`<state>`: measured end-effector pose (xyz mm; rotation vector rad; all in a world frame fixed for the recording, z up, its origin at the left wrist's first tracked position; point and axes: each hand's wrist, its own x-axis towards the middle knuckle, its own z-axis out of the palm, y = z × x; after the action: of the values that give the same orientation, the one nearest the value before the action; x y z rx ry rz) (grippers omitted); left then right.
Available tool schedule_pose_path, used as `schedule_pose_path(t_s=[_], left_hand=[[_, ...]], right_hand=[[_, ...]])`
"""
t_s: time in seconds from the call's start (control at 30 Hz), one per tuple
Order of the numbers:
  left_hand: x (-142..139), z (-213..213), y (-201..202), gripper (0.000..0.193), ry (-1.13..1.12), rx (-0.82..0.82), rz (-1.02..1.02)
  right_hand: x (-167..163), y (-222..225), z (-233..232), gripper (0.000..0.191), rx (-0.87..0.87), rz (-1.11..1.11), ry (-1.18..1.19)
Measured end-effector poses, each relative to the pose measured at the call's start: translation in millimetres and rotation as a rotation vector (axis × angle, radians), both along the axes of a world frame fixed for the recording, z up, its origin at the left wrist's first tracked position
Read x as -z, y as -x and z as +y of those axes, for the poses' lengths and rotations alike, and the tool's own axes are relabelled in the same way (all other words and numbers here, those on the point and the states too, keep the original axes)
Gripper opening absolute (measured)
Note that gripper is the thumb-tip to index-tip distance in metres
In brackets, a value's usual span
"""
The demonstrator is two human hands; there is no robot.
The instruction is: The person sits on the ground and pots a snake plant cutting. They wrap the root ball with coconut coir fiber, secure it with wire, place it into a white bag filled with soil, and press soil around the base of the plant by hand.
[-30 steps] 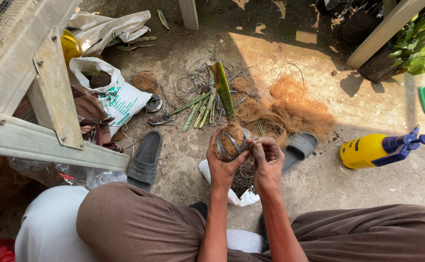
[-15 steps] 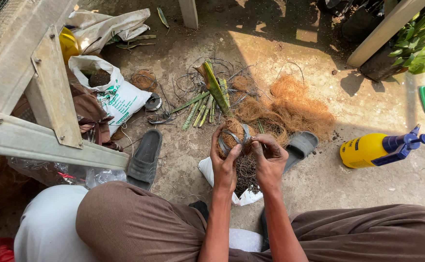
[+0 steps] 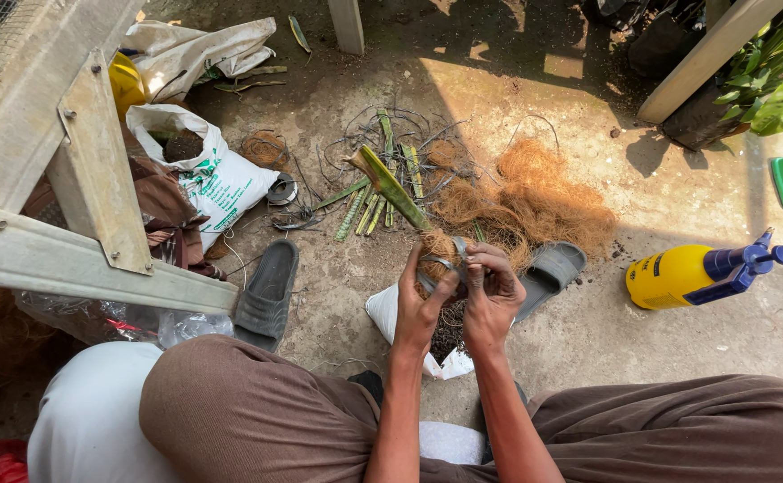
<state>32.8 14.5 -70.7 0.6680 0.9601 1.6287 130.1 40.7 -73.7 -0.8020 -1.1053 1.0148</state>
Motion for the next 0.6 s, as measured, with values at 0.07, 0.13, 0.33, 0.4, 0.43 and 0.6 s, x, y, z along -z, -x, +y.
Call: schedule_pose_path(t_s=[0.07,0.13,0.33,0.4,0.43,0.6], left_hand=[[0.7,0.8,-2.4,0.075,0.018,0.007,0.007],[1.1,1.3,-4.0,0.069,0.031,0.020,-0.005],[2.8,5.1,-10.0,0.048,0.048,-0.021,0.008],[4.0,8.1,-13.1,0.046,0.055,-0.056,-0.070],[4.9,8.5,-13.6,0.045,0.055,-0.069,-0.070],[10.9,8.0,-12.6,0.042,0.013,-0.101,-0.105]], right_hand=[[-4.6,-0.6,0.0,0.012,0.015,-0.013,-0.003],[-8.1,-0.2,-0.4,0.011,0.016,-0.021,-0.001],[-7.6,1.9,2.4,0.012,-0.051,-0.002,0.006],[-5.3,0.9,5.2,0.013,-0.087,0.000,-0.016],[-4.0,0.7,5.2,0.013,-0.090,0.000,-0.010],[-1.0,3.4,1.3,0.014,-0.061,-0.078,-0.075]])
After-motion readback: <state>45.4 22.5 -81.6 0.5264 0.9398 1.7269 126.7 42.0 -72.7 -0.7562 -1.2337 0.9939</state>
